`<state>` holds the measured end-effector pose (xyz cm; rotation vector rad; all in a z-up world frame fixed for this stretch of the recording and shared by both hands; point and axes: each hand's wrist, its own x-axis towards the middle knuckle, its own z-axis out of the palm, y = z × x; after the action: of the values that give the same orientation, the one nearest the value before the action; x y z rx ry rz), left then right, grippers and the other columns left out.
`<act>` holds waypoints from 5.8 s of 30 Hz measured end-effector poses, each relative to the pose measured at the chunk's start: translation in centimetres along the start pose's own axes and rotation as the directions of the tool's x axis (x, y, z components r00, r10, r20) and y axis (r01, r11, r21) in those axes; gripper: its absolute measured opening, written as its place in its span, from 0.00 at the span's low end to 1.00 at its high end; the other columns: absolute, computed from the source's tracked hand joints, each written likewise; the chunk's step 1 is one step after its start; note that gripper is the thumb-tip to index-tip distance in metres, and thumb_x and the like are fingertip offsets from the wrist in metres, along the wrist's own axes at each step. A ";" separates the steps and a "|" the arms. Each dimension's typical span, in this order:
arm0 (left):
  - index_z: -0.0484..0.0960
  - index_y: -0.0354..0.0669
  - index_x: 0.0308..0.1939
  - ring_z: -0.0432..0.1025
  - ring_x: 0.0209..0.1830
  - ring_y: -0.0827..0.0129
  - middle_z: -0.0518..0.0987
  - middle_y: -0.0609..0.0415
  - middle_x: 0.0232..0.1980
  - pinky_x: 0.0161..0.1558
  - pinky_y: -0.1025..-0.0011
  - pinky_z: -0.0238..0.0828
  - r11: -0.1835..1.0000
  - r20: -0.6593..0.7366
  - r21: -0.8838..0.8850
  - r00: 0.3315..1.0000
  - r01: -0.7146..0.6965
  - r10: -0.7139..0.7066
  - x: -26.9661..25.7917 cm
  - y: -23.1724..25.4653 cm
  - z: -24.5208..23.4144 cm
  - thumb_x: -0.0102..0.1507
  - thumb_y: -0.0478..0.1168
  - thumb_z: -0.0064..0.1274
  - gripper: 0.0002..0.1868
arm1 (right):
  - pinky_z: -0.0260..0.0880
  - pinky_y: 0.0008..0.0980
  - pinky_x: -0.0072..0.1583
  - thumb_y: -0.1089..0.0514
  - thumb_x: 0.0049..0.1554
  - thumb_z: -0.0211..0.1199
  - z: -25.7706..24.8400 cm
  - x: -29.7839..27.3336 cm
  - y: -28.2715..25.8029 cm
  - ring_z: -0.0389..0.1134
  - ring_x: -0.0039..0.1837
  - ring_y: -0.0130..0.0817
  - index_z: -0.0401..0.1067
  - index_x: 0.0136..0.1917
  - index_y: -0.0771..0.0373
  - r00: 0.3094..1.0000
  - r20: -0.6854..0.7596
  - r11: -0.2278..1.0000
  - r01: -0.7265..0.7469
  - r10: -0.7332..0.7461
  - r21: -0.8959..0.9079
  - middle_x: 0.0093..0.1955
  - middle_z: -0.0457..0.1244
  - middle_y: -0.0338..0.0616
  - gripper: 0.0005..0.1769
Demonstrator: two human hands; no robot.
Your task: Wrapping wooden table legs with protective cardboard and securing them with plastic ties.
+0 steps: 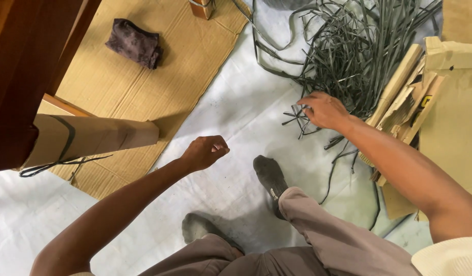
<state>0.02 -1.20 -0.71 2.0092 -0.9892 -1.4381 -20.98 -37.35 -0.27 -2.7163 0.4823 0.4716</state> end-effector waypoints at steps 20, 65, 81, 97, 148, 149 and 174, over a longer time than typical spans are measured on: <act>0.72 0.48 0.66 0.81 0.46 0.53 0.85 0.45 0.46 0.50 0.57 0.78 0.945 -0.337 -0.213 0.927 -0.246 0.165 -4.6 5.4 -4.2 0.65 0.52 0.57 0.28 | 0.73 0.24 0.52 0.63 0.64 0.56 -11.7 5.4 -18.1 0.73 0.58 0.31 0.73 0.66 0.65 0.956 0.081 0.436 0.052 -0.281 0.898 0.61 0.70 0.52 0.18; 0.63 0.47 0.72 0.81 0.41 0.60 0.68 0.41 0.73 0.42 0.65 0.92 0.836 -0.959 0.032 0.220 -0.547 0.181 -17.4 -8.0 -15.4 0.70 0.34 0.49 0.26 | 0.51 0.18 0.36 0.64 0.63 0.57 -8.9 15.4 -41.0 0.52 0.34 0.17 0.69 0.43 0.61 0.883 -0.206 0.432 0.395 -0.421 0.811 0.33 0.58 0.31 0.06; 0.72 0.37 0.65 0.72 0.67 0.54 0.75 0.39 0.67 0.67 0.61 0.75 0.756 -0.897 -0.136 0.403 -0.640 0.181 -19.3 -7.6 -16.8 0.69 0.44 0.50 0.23 | 0.63 0.22 0.45 0.67 0.58 0.59 -9.0 14.5 -46.8 0.64 0.42 0.21 0.77 0.50 0.63 0.852 -0.230 0.493 0.469 -0.470 0.733 0.44 0.69 0.38 0.08; 0.86 0.52 0.46 0.67 0.25 0.72 0.74 0.56 0.24 0.30 0.72 0.65 0.909 -0.923 -0.174 0.383 -0.379 -0.016 -21.5 -7.8 -14.2 0.69 0.52 0.51 0.13 | 0.69 0.27 0.50 0.61 0.59 0.71 -10.1 13.1 -46.2 0.65 0.42 0.23 0.79 0.51 0.56 0.837 -0.241 0.491 0.494 -0.491 0.718 0.41 0.68 0.37 0.05; 0.80 0.35 0.32 0.80 0.22 0.59 0.79 0.43 0.22 0.34 0.65 0.81 0.172 -0.811 -0.570 0.517 -0.803 -0.274 -20.1 -0.2 -5.2 0.64 0.39 0.62 0.11 | 0.71 0.28 0.36 0.59 0.63 0.61 -6.4 3.3 -43.2 0.69 0.29 0.30 0.74 0.34 0.58 0.774 -0.052 0.623 0.545 -0.631 0.561 0.23 0.66 0.42 0.14; 0.81 0.35 0.33 0.80 0.24 0.59 0.79 0.45 0.23 0.33 0.64 0.81 0.167 -0.808 -0.573 0.517 -0.803 -0.283 -20.0 -0.4 -5.2 0.64 0.37 0.63 0.10 | 0.72 0.29 0.36 0.58 0.62 0.63 -6.5 3.3 -43.2 0.70 0.30 0.32 0.75 0.35 0.59 0.765 -0.064 0.620 0.565 -0.641 0.545 0.25 0.67 0.45 0.13; 0.83 0.29 0.51 0.80 0.34 0.70 0.83 0.46 0.34 0.40 0.76 0.81 0.294 -0.798 -0.596 0.510 -0.747 -0.321 -20.5 -2.1 -4.5 0.57 0.32 0.69 0.20 | 0.78 0.30 0.43 0.63 0.61 0.66 -9.0 2.8 -42.8 0.74 0.38 0.32 0.77 0.55 0.70 0.728 -0.181 0.499 0.607 -0.662 0.618 0.36 0.69 0.50 0.10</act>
<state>0.94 15.97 11.54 1.1266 0.1174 -0.3575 0.13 -3.74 18.18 -1.9592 -0.3664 0.1453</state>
